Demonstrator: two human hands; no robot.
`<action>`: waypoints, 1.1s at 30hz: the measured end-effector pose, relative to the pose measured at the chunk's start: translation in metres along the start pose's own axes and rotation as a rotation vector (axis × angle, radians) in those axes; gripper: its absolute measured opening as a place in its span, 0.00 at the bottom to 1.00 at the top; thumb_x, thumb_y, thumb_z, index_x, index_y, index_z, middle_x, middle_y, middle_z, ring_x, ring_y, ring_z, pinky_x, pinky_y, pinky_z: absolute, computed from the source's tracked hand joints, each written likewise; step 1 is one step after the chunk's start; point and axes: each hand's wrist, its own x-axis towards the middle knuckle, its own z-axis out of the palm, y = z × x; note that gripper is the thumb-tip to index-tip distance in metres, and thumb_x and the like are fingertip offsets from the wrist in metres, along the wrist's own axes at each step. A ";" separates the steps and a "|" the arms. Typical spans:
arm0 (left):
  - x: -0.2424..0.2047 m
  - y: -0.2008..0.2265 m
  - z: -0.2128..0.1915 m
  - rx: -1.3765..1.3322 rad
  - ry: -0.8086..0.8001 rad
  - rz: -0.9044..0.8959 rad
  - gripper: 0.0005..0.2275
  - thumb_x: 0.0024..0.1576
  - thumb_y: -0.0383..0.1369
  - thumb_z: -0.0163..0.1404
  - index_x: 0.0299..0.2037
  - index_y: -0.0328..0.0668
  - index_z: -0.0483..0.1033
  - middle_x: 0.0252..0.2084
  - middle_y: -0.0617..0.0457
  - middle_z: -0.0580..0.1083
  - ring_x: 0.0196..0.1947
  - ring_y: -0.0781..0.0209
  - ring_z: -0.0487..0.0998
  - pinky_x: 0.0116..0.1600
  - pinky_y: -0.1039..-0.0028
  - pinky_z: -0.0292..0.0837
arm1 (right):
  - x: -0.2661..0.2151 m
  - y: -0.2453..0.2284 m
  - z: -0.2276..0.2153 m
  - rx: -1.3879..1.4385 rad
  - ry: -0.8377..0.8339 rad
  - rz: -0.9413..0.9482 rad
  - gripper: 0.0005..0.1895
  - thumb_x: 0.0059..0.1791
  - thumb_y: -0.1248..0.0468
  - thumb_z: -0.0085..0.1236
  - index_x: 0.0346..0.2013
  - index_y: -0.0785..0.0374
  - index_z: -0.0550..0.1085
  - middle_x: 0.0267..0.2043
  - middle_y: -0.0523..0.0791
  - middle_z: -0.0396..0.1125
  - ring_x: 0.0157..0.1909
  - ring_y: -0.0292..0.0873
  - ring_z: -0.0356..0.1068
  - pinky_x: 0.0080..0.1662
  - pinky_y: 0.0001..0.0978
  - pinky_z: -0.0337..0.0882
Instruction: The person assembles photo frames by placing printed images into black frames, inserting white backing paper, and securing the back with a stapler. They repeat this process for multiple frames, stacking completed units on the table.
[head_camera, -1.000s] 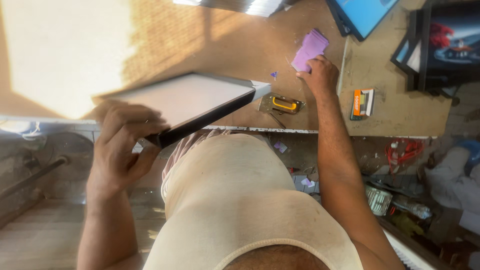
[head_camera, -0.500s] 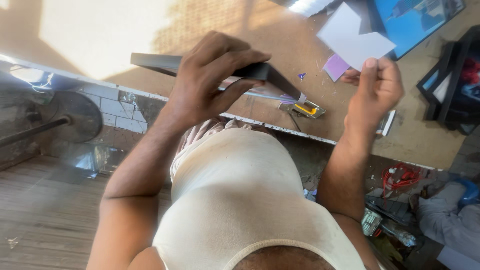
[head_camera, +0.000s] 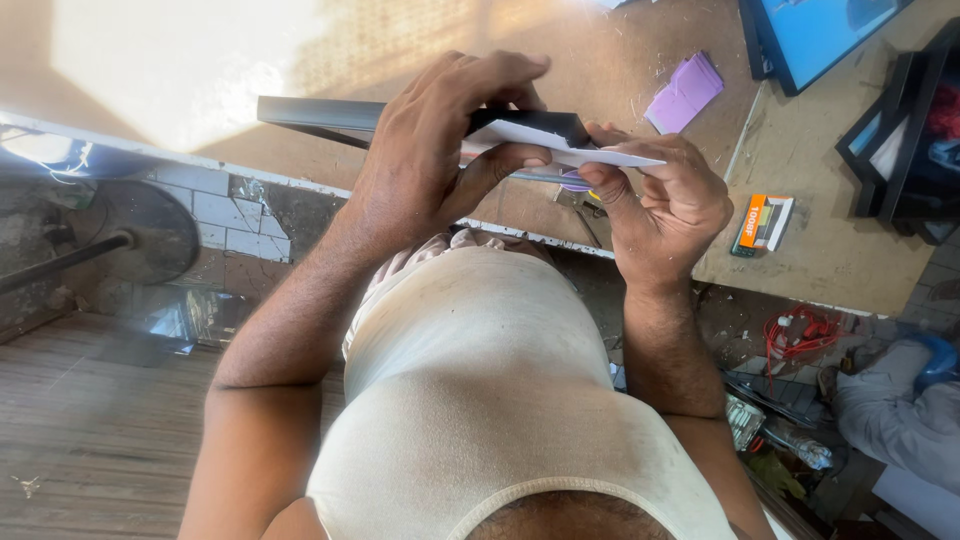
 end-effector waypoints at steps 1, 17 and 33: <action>-0.001 -0.001 0.002 -0.021 0.020 0.037 0.18 0.66 0.35 0.60 0.59 0.40 0.65 0.50 0.48 0.74 0.52 0.58 0.77 0.54 0.64 0.78 | -0.002 0.001 -0.001 0.019 -0.006 0.000 0.09 0.55 0.74 0.66 0.49 0.68 0.75 0.48 0.48 0.72 0.54 0.44 0.76 0.62 0.38 0.80; -0.024 -0.003 0.003 0.105 0.051 0.080 0.11 0.64 0.35 0.65 0.48 0.46 0.75 0.50 0.52 0.75 0.51 0.63 0.79 0.48 0.77 0.81 | 0.014 -0.014 0.000 -0.060 -0.125 -0.073 0.16 0.54 0.62 0.68 0.51 0.67 0.73 0.48 0.49 0.70 0.46 0.38 0.75 0.47 0.28 0.82; -0.016 0.017 -0.003 0.147 -0.251 0.005 0.16 0.62 0.39 0.59 0.57 0.43 0.79 0.37 0.55 0.68 0.37 0.62 0.70 0.40 0.73 0.70 | 0.015 0.051 0.010 0.478 -0.482 0.409 0.18 0.61 0.56 0.54 0.29 0.59 0.72 0.21 0.38 0.61 0.19 0.30 0.55 0.23 0.24 0.53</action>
